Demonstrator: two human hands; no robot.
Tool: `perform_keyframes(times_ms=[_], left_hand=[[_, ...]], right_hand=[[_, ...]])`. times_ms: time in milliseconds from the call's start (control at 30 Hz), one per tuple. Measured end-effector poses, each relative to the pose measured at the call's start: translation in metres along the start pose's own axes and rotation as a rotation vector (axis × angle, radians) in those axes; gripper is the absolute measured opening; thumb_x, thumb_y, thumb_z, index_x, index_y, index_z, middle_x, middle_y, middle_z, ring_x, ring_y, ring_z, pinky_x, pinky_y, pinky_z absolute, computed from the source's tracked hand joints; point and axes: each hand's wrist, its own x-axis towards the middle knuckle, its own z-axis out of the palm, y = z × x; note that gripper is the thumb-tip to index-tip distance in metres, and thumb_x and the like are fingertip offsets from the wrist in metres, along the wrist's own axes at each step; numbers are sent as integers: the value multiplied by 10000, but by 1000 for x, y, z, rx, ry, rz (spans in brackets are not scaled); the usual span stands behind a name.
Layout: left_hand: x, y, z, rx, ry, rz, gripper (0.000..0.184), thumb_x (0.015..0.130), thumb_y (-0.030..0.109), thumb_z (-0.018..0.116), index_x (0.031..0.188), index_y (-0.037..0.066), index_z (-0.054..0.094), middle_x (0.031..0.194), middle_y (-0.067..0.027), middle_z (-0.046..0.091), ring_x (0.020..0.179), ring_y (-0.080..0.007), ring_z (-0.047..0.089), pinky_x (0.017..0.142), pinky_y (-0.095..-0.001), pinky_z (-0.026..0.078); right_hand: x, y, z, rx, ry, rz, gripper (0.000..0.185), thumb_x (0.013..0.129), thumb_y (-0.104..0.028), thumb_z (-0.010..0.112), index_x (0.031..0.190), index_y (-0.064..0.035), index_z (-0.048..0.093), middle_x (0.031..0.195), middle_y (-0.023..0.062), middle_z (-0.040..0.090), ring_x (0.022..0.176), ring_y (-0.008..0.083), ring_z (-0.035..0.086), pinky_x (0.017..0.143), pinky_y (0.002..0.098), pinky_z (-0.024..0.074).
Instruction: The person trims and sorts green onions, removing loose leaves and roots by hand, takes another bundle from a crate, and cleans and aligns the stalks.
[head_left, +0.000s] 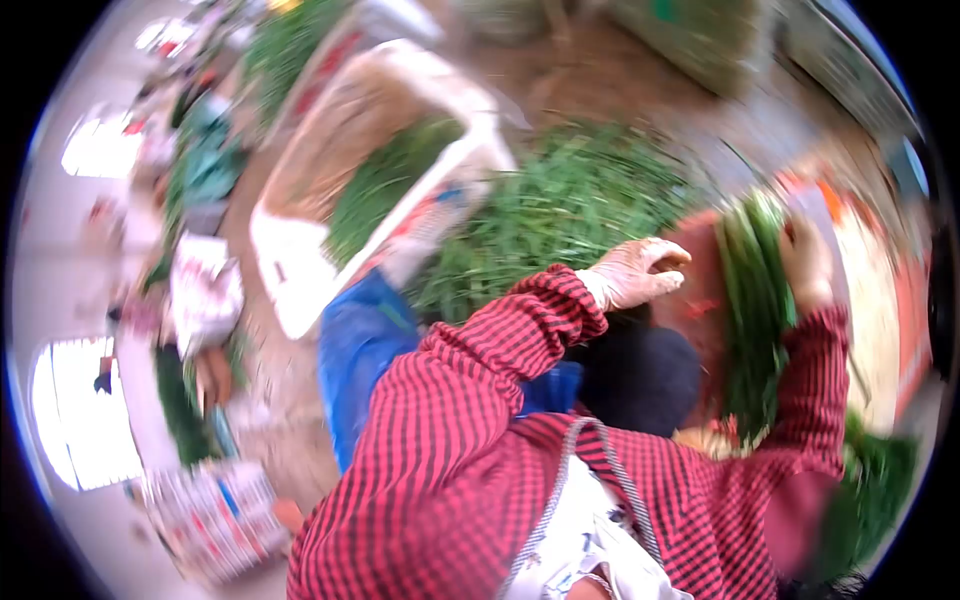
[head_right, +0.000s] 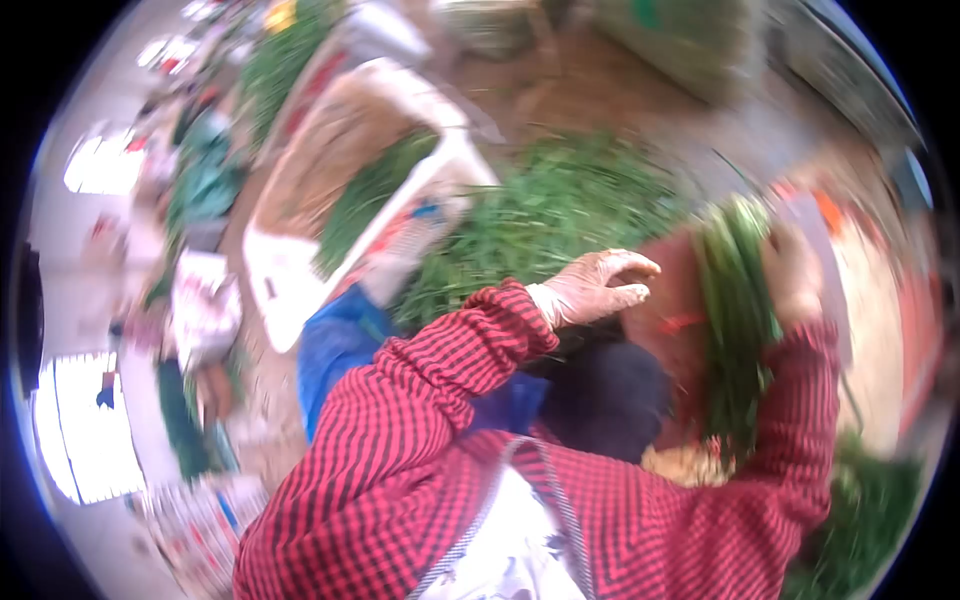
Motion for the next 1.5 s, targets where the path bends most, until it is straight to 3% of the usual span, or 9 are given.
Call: perform_keyframes(times_ms=[233, 633, 867, 967, 1067, 1233, 1300, 1400, 1500], left_hand=[[-191, -15, -142, 125, 772, -90, 254, 881, 169, 615, 1100, 42, 637, 1012, -67, 669, 932, -158, 626, 849, -285, 496], [-502, -191, -248, 748, 1559, -1031, 605, 755, 267, 718, 1263, 20, 504, 1380, -166, 402, 1289, -312, 375, 1093, -396, 297], [-490, -215, -305, 985, 1320, -787, 535, 808, 249, 675, 1277, 57, 503, 1376, -173, 406, 1315, -324, 337, 1103, -438, 267], [-430, -214, -340, 1009, 1164, -651, 485, 799, 244, 678, 1225, 55, 546, 1311, -152, 483, 1264, -303, 410, 1080, -406, 312], [-352, -232, -344, 760, 896, -515, 415, 806, 274, 670, 1163, 75, 597, 1246, -126, 554, 1187, -280, 501, 1027, -386, 378], [-304, -294, -336, 104, 203, -1313, 394, 914, 425, 527, 1027, 69, 651, 851, -65, 683, 798, -181, 651, 783, -326, 508], [-347, -345, -324, -308, 391, -1627, 439, 951, 427, 452, 996, 46, 665, 934, -105, 684, 819, -173, 647, 794, -313, 506], [-377, -364, -301, 452, 319, -1571, 363, 944, 368, 490, 1076, 64, 637, 1012, -134, 667, 906, -215, 636, 890, -369, 482], [-324, -319, -308, 441, 323, -1289, 412, 891, 359, 567, 1193, 79, 578, 1240, -139, 576, 1129, -263, 554, 1006, -384, 405]], right_hand=[[-8, 36, 2, -164, 92, -200, 217, 853, -151, 588, 1000, 8, 606, 985, 170, 606, 928, 334, 585, 829, 374, 458], [104, -370, 70, 47, -201, -739, 500, 828, -172, 645, 1287, -65, 477, 1282, 177, 508, 1198, 324, 483, 1003, 381, 386], [232, -411, 196, 28, -132, -445, 622, 864, -282, 613, 1363, -4, 369, 1307, 229, 490, 1260, 353, 428, 1060, 396, 323], [277, -414, 225, -831, -451, -834, 620, 862, -350, 601, 1320, 18, 403, 1216, 252, 553, 1203, 368, 489, 1026, 405, 357], [303, -408, 245, -141, -198, -334, 586, 843, -435, 590, 1225, -5, 483, 1153, 238, 597, 1109, 400, 551, 940, 405, 420], [327, -382, 260, 2, -207, -462, 537, 846, -444, 579, 1221, -61, 538, 1091, 219, 621, 1012, 375, 593, 903, 373, 443], [312, -399, 241, 80, -255, -350, 484, 861, -427, 564, 1213, -96, 557, 1064, 194, 637, 995, 356, 606, 886, 363, 447], [305, -406, 238, 75, -208, -390, 366, 886, -369, 544, 1128, -99, 588, 987, 168, 646, 945, 334, 618, 840, 366, 451], [305, -402, 241, 221, -376, -396, 298, 920, -292, 514, 1126, -82, 567, 981, 74, 606, 923, 247, 588, 825, 379, 436]])
